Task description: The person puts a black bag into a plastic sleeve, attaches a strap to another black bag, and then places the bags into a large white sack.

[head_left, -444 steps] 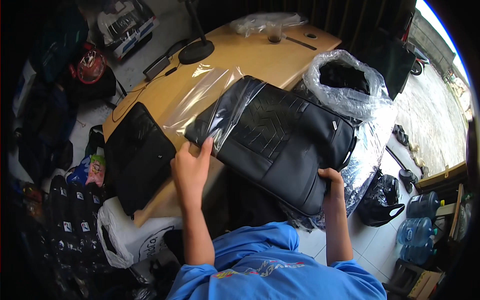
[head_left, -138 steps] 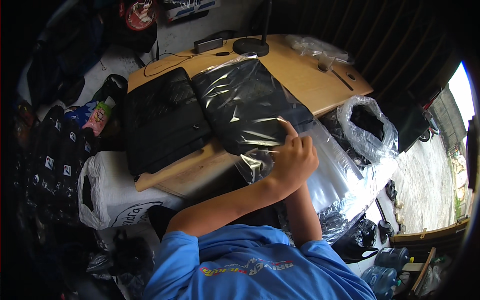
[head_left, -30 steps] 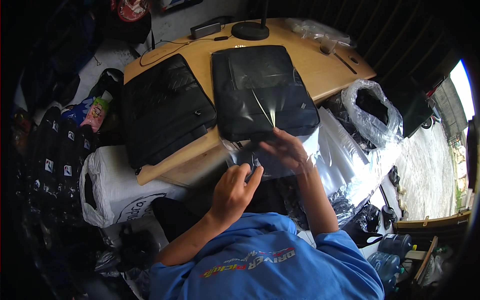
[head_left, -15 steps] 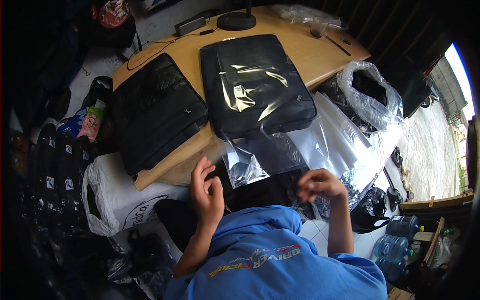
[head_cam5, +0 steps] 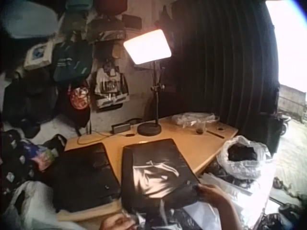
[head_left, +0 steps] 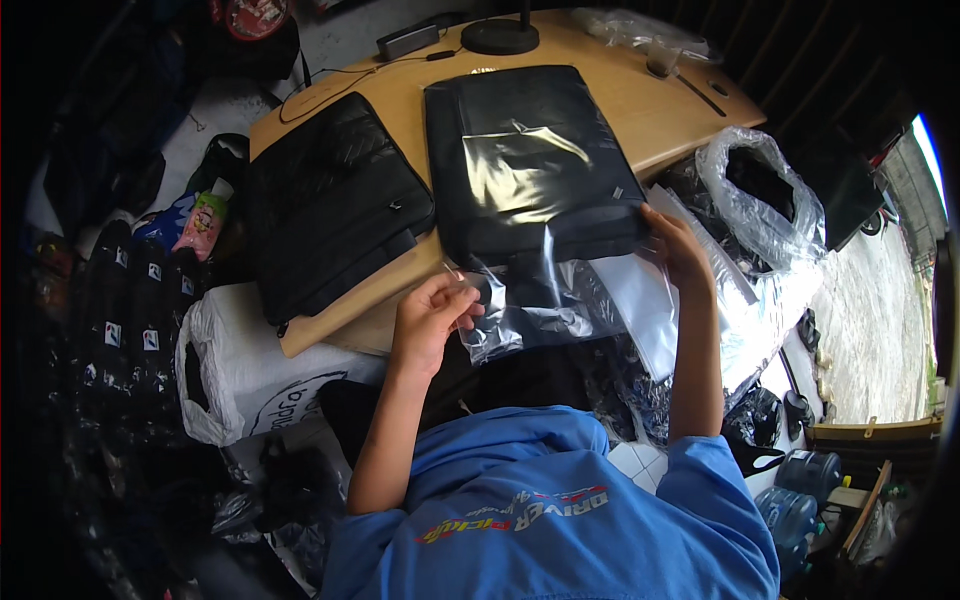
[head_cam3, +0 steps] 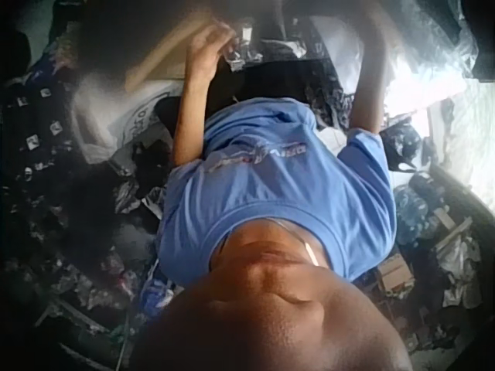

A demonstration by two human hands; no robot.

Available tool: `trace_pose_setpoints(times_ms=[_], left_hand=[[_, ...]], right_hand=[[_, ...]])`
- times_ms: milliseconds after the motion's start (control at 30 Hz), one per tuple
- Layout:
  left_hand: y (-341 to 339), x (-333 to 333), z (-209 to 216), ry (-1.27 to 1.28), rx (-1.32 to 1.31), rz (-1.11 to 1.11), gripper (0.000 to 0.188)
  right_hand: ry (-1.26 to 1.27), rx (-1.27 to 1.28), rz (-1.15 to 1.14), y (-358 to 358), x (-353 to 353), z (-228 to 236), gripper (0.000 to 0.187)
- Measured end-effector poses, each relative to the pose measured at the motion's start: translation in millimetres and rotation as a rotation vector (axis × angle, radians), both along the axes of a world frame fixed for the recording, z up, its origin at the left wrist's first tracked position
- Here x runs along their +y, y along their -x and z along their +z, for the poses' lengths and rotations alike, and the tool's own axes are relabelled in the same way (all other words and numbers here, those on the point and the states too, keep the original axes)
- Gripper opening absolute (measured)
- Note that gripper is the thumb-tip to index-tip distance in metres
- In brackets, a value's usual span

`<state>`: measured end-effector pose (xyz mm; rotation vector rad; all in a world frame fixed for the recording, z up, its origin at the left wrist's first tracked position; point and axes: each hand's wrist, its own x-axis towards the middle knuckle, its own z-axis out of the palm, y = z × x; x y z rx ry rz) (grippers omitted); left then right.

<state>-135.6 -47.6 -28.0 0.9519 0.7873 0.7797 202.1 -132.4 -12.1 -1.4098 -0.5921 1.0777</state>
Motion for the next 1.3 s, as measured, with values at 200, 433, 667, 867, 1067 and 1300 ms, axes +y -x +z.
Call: trace_pose_setpoints(times_ms=[200, 433, 667, 867, 1067, 1300], left_hand=[[23, 3, -7, -0.014, 0.085, -0.142, 0.024], [-4, 22, 5, 0.121, 0.038, -0.083, 0.034], [-33, 11, 3, 0.186, -0.211, -0.170, 0.021], [-43, -3, 12, 0.194, -0.341, -0.294, 0.039], [-55, -13, 30, -0.022, -0.343, -0.259, 0.038], [-52, -33, 74, -0.327, -0.428, -0.258, 0.042]], right_hand=[[-0.152, 0.172, 0.037, 3, 4, -17, 0.036], [-0.232, 0.166, 0.068, 7, -1, -8, 0.025], [-0.356, 0.232, -0.048, 16, -42, -9, 0.031], [-0.459, 0.282, -0.237, 31, -72, -22, 0.024], [-0.524, 0.319, -0.170, 19, -90, -53, 0.023], [-0.361, 0.327, -0.463, 22, -87, -51, 0.052]])
